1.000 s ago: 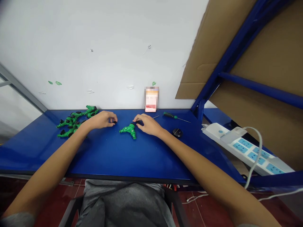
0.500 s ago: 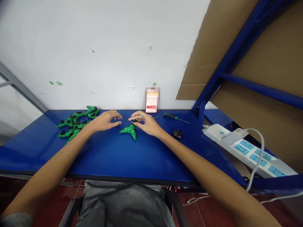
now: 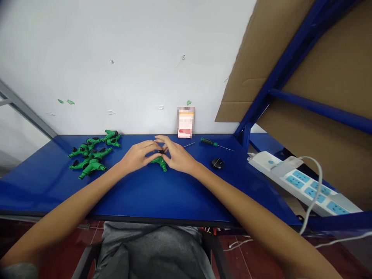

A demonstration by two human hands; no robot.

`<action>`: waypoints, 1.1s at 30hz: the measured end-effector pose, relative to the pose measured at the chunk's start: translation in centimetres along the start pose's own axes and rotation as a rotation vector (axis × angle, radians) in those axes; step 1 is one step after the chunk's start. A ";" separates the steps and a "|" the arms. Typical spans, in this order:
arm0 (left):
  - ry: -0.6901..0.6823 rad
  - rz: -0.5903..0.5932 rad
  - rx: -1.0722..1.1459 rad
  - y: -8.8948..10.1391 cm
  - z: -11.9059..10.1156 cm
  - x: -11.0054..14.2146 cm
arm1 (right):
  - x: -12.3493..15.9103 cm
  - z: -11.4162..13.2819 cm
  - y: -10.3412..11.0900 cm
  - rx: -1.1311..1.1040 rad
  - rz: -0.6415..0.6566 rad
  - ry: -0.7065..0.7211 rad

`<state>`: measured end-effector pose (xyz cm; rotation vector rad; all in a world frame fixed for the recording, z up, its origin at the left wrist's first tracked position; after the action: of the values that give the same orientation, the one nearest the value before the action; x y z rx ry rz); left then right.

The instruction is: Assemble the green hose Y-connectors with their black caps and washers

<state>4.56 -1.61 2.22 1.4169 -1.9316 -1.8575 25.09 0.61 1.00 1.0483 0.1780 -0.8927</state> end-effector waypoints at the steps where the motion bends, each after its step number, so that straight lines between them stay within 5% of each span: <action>1: -0.004 -0.002 0.008 -0.1 0.1 0.0 | 0.0 0.1 0.0 -0.006 -0.002 0.000; 14: 0.118 -0.099 0.299 0.7 1.9 -0.1 | -0.1 -0.4 0.2 -0.121 -0.072 -0.038; 19: 0.239 0.146 0.397 2.8 3.3 -0.4 | 0.2 -1.4 1.0 0.081 0.137 -0.045; 24: 0.222 0.268 0.334 2.6 3.9 -0.3 | 0.3 -1.7 0.7 0.057 0.334 0.016; 33: 0.256 0.308 0.398 2.3 3.5 -0.1 | 0.5 -1.2 -0.3 0.110 0.269 -0.016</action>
<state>1.13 0.55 3.30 1.2740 -2.3038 -1.1460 25.51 1.24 -0.03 1.1364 -0.0262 -0.6726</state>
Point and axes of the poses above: each hand's wrist, its own x-axis away from the middle knuckle, its own y-axis out of the back of the hand, z = x × y, the point moved 2 cm from there along -x, towards the middle knuckle, and after that the axes turned 5 degrees about y, right-handed, at the moved point
